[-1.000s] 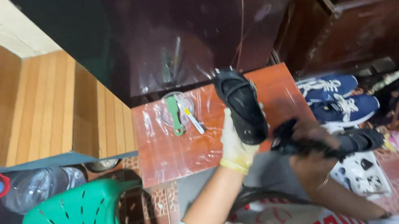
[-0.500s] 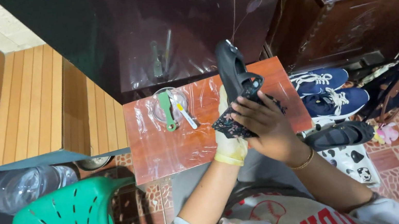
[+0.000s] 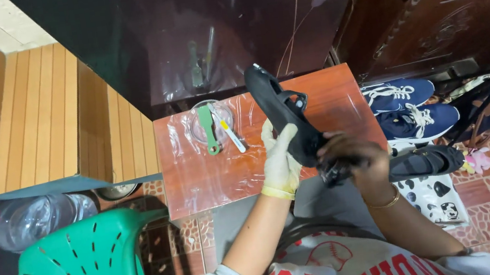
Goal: Buffing and polishing a black shoe using a brush and a cloth on a repair bench.
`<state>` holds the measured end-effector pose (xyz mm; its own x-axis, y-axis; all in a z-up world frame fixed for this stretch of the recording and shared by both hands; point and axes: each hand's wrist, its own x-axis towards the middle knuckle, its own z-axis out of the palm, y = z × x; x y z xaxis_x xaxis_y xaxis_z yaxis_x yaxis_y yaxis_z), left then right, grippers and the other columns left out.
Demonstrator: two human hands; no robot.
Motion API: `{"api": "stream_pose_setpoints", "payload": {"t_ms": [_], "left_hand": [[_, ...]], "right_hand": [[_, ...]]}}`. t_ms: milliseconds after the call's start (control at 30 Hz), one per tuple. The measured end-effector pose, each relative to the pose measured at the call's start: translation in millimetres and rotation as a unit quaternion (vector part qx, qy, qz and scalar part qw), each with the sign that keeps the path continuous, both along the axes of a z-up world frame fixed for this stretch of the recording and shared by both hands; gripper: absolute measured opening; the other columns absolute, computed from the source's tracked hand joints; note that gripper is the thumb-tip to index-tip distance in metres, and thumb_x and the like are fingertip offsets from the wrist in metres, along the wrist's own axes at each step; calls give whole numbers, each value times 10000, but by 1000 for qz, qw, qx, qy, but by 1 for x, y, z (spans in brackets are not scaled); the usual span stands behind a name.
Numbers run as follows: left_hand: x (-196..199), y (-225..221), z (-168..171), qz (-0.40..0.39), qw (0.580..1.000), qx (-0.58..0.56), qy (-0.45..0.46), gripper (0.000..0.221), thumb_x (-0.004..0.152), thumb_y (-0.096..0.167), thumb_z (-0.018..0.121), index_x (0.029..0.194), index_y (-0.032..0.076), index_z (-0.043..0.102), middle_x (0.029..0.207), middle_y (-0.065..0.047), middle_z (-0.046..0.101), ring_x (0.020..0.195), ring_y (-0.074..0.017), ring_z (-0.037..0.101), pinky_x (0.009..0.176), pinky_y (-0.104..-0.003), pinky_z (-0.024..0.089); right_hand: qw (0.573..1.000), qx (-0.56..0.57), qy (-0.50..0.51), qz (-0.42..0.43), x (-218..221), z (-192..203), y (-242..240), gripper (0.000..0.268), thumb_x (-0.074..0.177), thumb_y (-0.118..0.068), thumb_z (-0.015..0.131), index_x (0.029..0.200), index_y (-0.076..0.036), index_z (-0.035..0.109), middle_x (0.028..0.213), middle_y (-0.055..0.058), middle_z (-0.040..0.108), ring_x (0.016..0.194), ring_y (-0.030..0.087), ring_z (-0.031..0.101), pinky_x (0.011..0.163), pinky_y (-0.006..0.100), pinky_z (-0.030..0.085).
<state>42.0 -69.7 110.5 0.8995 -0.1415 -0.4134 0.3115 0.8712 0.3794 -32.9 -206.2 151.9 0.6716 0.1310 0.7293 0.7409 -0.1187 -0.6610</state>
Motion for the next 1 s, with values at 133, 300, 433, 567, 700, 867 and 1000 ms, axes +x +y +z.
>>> {"api": "stream_pose_setpoints", "payload": {"t_ms": [133, 300, 433, 567, 700, 867, 1000], "left_hand": [[-13, -1, 35, -14, 983, 174, -53, 711, 903, 116, 667, 1551, 238, 402, 1450, -157, 508, 1212, -349, 580, 977, -492, 551], [-17, 4, 48, -39, 970, 235, -51, 626, 967, 254, 588, 1566, 292, 410, 1624, -141, 369, 1396, -391, 472, 1126, -492, 462], [-12, 3, 43, -37, 966, 247, -67, 574, 1003, 220, 554, 1561, 222, 423, 1610, -153, 392, 1386, -365, 490, 1129, -441, 460], [-11, 6, 37, -36, 961, 261, -78, 526, 1038, 185, 521, 1557, 152, 437, 1596, -165, 415, 1375, -339, 507, 1132, -391, 458], [-12, 7, 45, -33, 959, 268, -91, 498, 1062, 162, 498, 1554, 105, 446, 1586, -173, 430, 1368, -321, 519, 1134, -357, 456], [-14, 5, 23, 22, 997, 72, -12, 544, 1019, 127, 587, 1537, 261, 493, 1434, -131, 609, 1135, -273, 674, 938, -393, 621], [-19, 3, 36, 33, 997, 64, -23, 550, 1030, 144, 554, 1549, 305, 469, 1438, -139, 607, 1136, -266, 677, 953, -414, 617]], "right_hand": [[974, 70, 144, -162, 18, 6, -6, 263, 994, -253, 582, 1019, -8, 675, 976, 160, 672, 954, 318, 618, 919, 550, 512], [928, -334, 27, -164, 24, 32, 33, 403, 792, -59, 751, 1194, -37, 735, 1349, 172, 667, 1375, 409, 507, 1177, 543, 306], [931, -354, -59, -71, 16, 33, 45, 438, 738, -32, 773, 1169, -49, 695, 1321, 133, 650, 1336, 368, 523, 1181, 599, 276], [949, -248, -196, -6, 10, 12, 45, 255, 793, -220, 789, 958, -26, 775, 1075, 124, 768, 1123, 315, 709, 1152, 585, 358], [950, -223, -217, -6, 8, -16, 32, 255, 808, -303, 743, 766, -52, 757, 850, 78, 774, 899, 269, 772, 1005, 592, 531], [989, -76, -59, 109, 1, -40, -2, 548, 906, -522, 576, 667, -61, 752, 669, 56, 703, 682, 256, 730, 899, 617, 567], [972, 33, 21, -230, -3, -15, -2, 424, 973, -304, 500, 792, 33, 682, 749, 171, 684, 801, 301, 707, 849, 546, 571]]}}
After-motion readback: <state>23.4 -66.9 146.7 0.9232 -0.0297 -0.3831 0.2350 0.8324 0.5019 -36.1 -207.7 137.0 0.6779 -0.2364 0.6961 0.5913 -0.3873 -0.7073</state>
